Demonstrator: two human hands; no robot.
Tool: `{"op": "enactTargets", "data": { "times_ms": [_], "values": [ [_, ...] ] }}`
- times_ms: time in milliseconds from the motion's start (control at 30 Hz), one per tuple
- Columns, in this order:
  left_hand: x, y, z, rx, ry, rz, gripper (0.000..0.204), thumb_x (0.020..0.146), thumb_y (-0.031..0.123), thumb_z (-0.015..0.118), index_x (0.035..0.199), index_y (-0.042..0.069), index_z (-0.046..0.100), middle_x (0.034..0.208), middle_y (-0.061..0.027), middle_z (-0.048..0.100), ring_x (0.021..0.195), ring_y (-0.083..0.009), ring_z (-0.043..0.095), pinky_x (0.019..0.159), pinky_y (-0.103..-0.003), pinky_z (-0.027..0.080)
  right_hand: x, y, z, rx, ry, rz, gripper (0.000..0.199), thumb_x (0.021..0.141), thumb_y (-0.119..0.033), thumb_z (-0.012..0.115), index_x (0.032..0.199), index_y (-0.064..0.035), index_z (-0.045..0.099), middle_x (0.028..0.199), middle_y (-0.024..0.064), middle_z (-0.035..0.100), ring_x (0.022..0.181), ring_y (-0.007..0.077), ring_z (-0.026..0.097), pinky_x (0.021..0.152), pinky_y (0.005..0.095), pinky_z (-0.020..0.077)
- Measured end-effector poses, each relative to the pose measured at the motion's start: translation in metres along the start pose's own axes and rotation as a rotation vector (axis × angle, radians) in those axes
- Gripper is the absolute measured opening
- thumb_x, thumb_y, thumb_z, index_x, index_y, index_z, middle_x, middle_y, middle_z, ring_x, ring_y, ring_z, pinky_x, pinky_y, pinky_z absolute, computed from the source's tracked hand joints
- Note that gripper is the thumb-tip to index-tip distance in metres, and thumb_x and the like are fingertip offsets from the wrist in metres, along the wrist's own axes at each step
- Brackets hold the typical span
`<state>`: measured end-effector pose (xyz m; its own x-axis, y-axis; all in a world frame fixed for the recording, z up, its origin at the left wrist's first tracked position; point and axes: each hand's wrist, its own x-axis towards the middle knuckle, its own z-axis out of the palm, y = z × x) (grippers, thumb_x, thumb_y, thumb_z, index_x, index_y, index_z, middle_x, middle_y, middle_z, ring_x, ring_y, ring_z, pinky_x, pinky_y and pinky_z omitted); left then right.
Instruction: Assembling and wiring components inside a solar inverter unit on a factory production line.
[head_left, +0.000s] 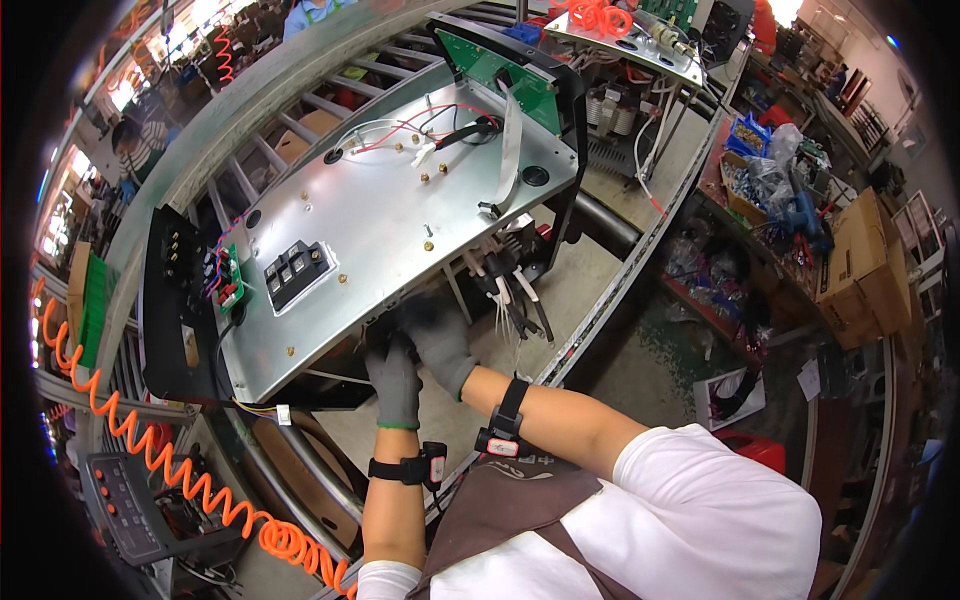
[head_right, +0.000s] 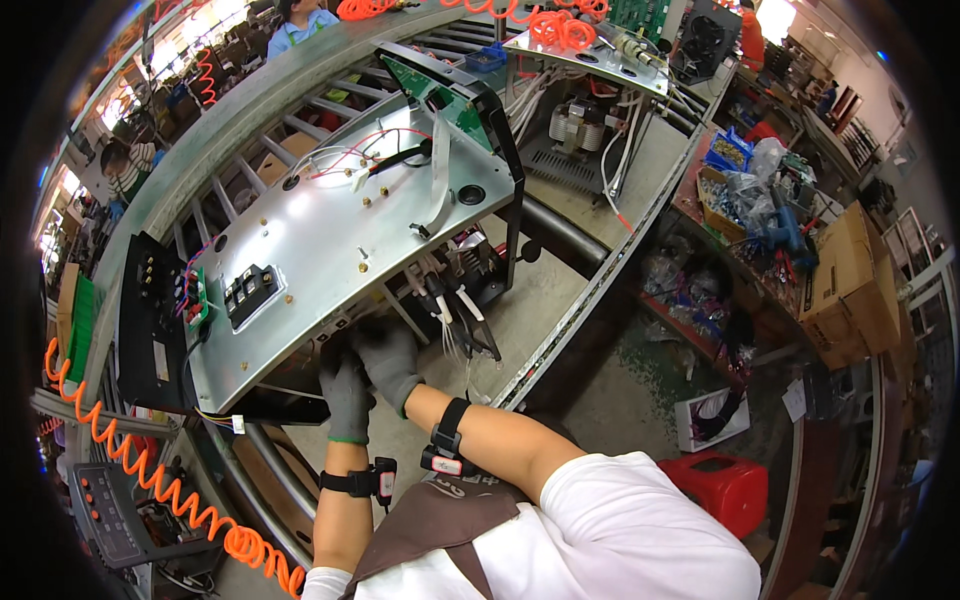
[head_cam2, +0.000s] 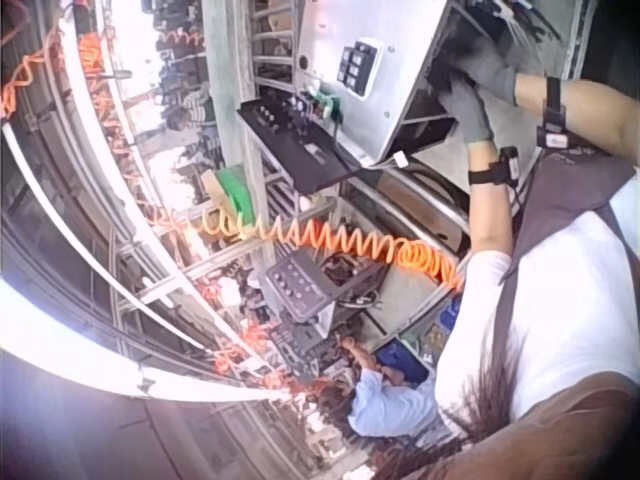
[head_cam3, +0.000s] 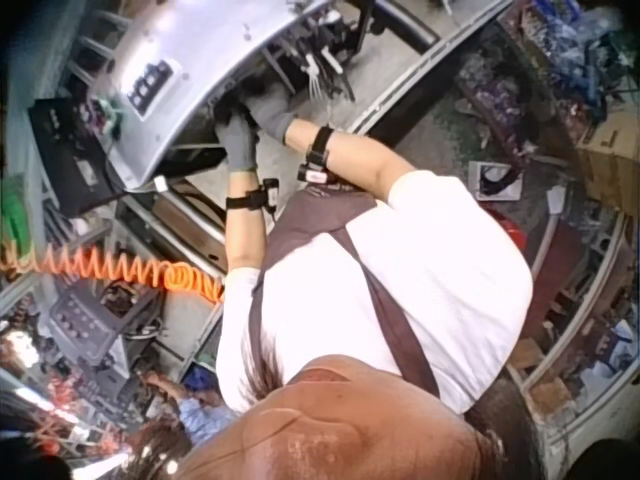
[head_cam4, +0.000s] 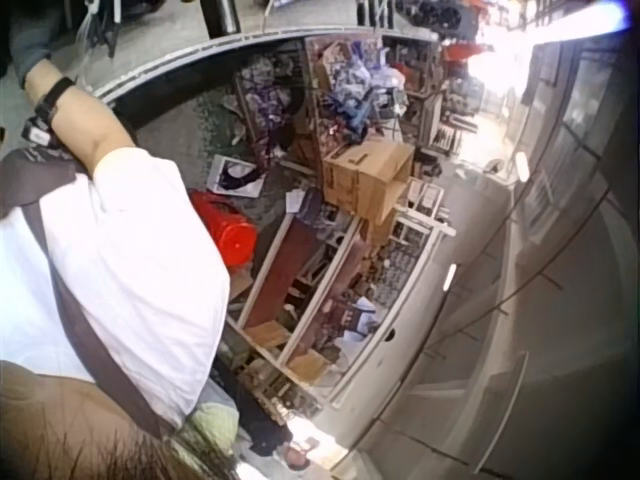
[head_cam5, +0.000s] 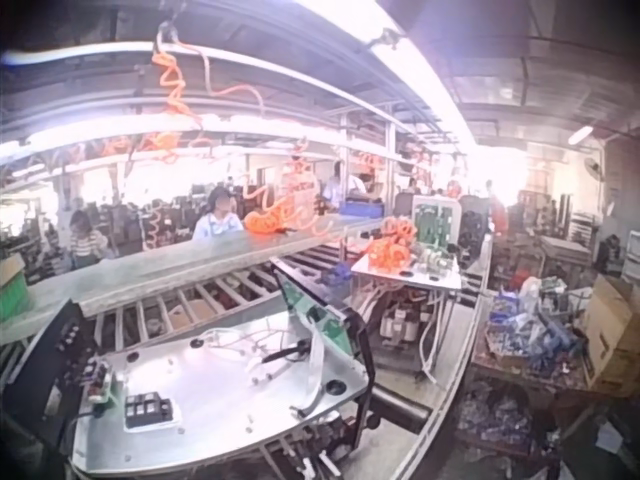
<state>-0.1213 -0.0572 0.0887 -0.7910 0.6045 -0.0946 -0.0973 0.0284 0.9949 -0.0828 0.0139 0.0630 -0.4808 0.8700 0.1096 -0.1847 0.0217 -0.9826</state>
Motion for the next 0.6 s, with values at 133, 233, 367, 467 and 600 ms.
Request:
{"op": "enactTargets", "data": {
  "times_ms": [133, 233, 367, 467, 600],
  "values": [
    [-0.001, -0.022, -0.008, -0.026, 0.115, -0.020, 0.031, 0.083, 0.004, 0.048, 0.112, -0.002, 0.054, 0.101, -0.0087, 0.060, 0.087, -0.0146, 0.058, 0.073, -0.026, 0.048, 0.008, 0.021, 0.003, -0.314, 0.038, -0.266, 0.010, 0.083, -0.011, 0.055, 0.080, -0.0023, 0.059, 0.075, 0.0088, 0.060, 0.066, 0.0191, 0.058, 0.061, 0.0300, 0.0479],
    [-0.020, -0.061, -0.024, 0.059, 0.103, 0.021, 0.032, 0.082, 0.008, 0.051, 0.112, -0.002, 0.055, 0.103, -0.0108, 0.061, 0.091, -0.0199, 0.057, 0.081, -0.030, 0.046, 0.000, 0.012, 0.005, 0.328, -0.090, 0.196, 0.017, 0.085, -0.019, 0.056, 0.082, -0.0024, 0.059, 0.082, 0.0125, 0.060, 0.075, 0.0264, 0.058, 0.069, 0.0337, 0.0469],
    [-0.026, -0.090, -0.017, 1.046, -0.015, 0.265, 0.038, 0.080, 0.018, 0.056, 0.114, 0.000, 0.054, 0.112, -0.0161, 0.058, 0.102, -0.0303, 0.055, 0.089, -0.037, 0.043, 0.005, 0.022, 0.001, -0.334, -0.066, -0.067, 0.027, 0.086, -0.027, 0.055, 0.096, -0.0021, 0.059, 0.098, 0.0142, 0.061, 0.092, 0.0279, 0.058, 0.081, 0.0347, 0.0463],
    [-0.021, -0.079, 0.007, 1.301, -0.046, 0.327, 0.043, 0.079, 0.024, 0.057, 0.116, 0.002, 0.053, 0.117, -0.0177, 0.055, 0.108, -0.0334, 0.051, 0.091, -0.039, 0.041, 0.005, 0.031, -0.014, -0.655, -0.158, -0.181, 0.027, 0.085, -0.027, 0.055, 0.095, -0.0017, 0.058, 0.095, 0.0147, 0.060, 0.092, 0.0287, 0.057, 0.081, 0.0370, 0.0456],
    [0.011, -0.141, -0.024, 0.724, -0.161, 0.215, 0.041, 0.081, 0.027, 0.055, 0.115, 0.002, 0.053, 0.107, -0.0132, 0.060, 0.098, -0.0282, 0.057, 0.082, -0.037, 0.046, -0.026, -0.021, -0.019, 0.029, -0.085, 0.284, 0.024, 0.082, -0.022, 0.056, 0.098, -0.0042, 0.057, 0.080, 0.0068, 0.059, 0.072, 0.0169, 0.057, 0.063, 0.0310, 0.0479]
  ]
}}
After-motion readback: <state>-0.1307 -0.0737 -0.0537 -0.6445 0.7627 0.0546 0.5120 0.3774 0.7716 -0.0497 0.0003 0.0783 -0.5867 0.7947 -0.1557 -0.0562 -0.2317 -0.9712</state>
